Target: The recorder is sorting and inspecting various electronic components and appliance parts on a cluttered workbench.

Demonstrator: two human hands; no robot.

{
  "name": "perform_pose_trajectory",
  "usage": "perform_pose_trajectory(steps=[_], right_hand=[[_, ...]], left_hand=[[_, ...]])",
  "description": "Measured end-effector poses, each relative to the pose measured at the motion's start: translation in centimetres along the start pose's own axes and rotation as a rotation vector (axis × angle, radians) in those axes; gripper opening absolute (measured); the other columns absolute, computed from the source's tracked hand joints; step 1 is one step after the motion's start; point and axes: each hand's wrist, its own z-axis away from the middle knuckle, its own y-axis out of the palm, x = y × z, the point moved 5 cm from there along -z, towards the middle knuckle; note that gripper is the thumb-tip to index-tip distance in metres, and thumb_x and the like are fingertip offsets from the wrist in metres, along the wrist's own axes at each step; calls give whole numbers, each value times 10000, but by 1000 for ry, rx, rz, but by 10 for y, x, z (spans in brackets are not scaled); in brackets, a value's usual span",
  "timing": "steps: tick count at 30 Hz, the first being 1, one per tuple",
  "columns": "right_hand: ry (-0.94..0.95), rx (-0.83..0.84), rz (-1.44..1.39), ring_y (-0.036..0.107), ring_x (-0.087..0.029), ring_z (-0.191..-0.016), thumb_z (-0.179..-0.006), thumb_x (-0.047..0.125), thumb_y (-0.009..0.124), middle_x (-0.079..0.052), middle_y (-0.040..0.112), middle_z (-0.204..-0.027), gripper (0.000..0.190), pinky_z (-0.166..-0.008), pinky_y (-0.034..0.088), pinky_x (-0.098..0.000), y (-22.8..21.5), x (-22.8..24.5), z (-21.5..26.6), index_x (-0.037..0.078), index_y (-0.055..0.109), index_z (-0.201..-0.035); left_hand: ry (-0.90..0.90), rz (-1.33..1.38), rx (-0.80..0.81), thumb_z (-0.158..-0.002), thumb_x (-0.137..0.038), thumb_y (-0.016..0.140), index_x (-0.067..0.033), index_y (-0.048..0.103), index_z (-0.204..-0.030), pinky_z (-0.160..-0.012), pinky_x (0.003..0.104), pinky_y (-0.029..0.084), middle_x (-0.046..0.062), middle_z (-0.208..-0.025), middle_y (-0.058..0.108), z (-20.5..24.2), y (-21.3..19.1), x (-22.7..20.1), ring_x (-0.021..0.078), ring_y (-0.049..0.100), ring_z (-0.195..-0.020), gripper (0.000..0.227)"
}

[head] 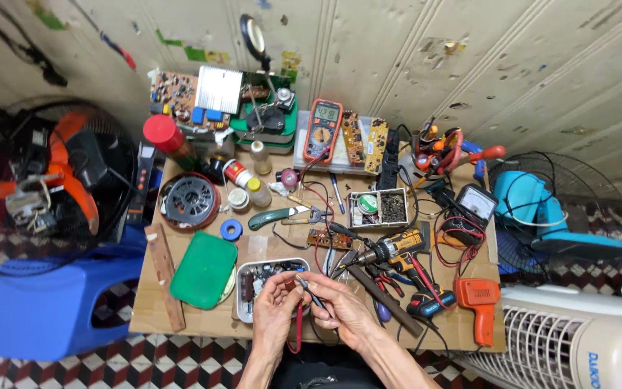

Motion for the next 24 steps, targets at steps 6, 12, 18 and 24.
perform_pose_trajectory(steps=[6,12,18,24], right_hand=[[-110,-49,-112,430,-48,-533,-954,154,656,-15,606,-847,454,-389,275,-182,6,0,-2,11,579,-1378],[-231,-156,-220,433,-55,-535,-954,127,636,-32,605,-852,482,-382,277,-185,9,-17,-4,16,547,-1415],[-340,-219,-290,434,-56,-528,-952,118,624,-42,620,-869,487,-370,275,-184,15,-41,-8,1,544,-1419],[-355,-257,-312,433,-61,-526,-951,117,609,-41,620,-867,467,-368,267,-186,22,-52,-12,20,564,-1405]], left_hand=[[-26,-91,128,-889,-1,699,1,657,-1205,-807,233,563,68,-1022,734,-23,1,-13,103,682,-899,319],[-86,-147,289,-886,4,695,-3,645,-1215,-740,236,551,74,-972,727,-35,-1,-26,113,686,-826,333],[-86,-135,460,-885,12,691,20,640,-1190,-747,234,565,69,-948,723,-45,-10,-25,117,705,-806,310],[-98,-179,492,-881,9,693,14,651,-1179,-747,234,566,66,-944,727,-53,-23,-14,113,704,-795,301]])
